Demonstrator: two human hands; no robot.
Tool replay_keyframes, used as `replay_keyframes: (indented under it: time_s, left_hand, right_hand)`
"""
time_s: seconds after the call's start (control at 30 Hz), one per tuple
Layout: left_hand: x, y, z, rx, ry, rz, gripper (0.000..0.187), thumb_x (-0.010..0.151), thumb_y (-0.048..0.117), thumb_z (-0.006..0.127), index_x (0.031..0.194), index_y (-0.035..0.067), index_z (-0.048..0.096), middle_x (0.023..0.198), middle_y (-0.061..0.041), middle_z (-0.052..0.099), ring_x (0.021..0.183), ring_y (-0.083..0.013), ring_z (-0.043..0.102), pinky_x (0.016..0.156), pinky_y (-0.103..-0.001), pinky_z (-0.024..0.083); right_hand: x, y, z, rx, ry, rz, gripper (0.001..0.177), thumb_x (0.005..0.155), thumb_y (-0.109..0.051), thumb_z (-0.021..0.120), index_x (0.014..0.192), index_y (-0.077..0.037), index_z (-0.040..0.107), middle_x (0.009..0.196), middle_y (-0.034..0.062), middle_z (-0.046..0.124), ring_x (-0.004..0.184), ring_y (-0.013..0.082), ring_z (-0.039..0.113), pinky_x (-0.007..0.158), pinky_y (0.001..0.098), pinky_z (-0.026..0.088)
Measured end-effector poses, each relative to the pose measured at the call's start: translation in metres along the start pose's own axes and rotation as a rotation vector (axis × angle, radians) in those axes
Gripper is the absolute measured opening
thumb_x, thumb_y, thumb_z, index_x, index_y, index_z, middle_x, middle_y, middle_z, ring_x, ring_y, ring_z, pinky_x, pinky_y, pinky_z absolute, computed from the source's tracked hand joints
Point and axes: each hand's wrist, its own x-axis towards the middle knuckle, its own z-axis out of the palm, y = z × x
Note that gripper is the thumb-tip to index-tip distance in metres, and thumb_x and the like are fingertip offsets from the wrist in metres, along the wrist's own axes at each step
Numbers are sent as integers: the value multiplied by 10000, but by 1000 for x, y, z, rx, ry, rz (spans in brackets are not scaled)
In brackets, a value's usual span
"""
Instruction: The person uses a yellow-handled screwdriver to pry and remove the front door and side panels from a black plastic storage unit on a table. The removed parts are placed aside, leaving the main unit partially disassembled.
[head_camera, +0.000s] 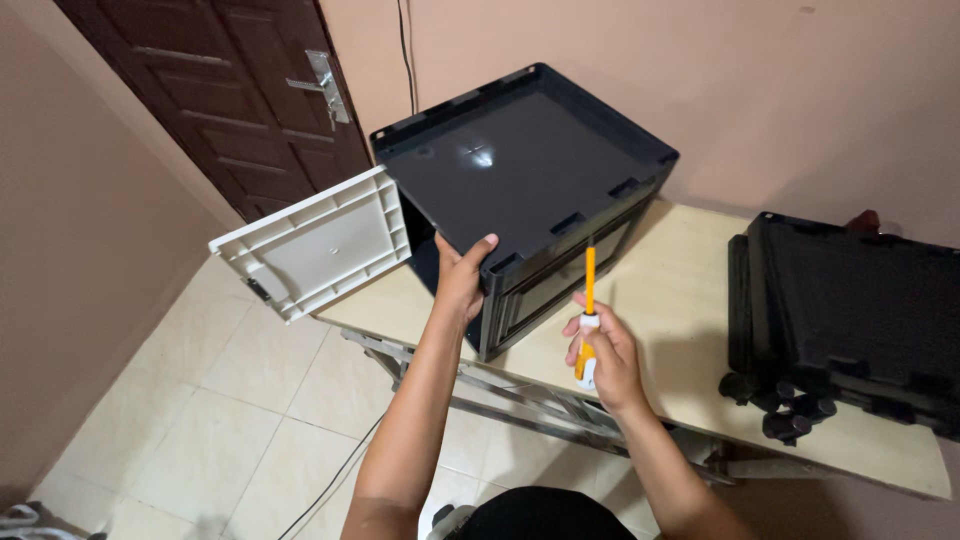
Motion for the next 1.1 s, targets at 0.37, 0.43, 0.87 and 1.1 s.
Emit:
replay_keyframes:
  time_s: [0.37, 0.43, 0.87, 1.1]
  left_hand:
    - [8, 18, -11, 128, -61, -182, 797, 837, 147, 727, 1475, 134, 249, 1386, -179, 520, 1246, -314, 591, 954, -441, 583]
    - [6, 14, -14, 142, -40, -192, 713, 862, 221, 698, 1463, 128, 325, 1375, -129, 533, 1225, -276, 592, 941, -447, 564]
    - [-40, -51, -71, 36, -236, -12, 254, 1073, 301, 585, 1016, 56, 620, 1007, 11, 586, 1008, -130, 522, 959, -311, 395]
    - [-44, -54, -80, -28, -238, -109, 176, 1036, 268, 616, 1021, 94, 639, 994, 33, 595, 1014, -99, 520, 954, -287, 398]
  right_hand:
    - [-43, 19, 23, -66, -296, 107, 592, 1029, -185, 511, 1576, -50, 327, 1055, 94, 615, 699, 131, 629, 661, 279, 550]
    - [-50, 22, 25, -72, -300, 108, 591, 1031, -216, 519, 1573, -53, 344, 1030, 93, 607, 651, 130, 621, 606, 273, 545]
    - [-43, 26, 27, -120, -207, 168, 529, 1019, -163, 538, 1534, -81, 448, 958, 92, 632, 565, 96, 573, 520, 242, 503]
    - [-41, 24, 31, -211, -152, 166, 513, 1006, -140, 561, 1513, -94, 492, 955, 55, 689, 557, 51, 540, 507, 213, 484]
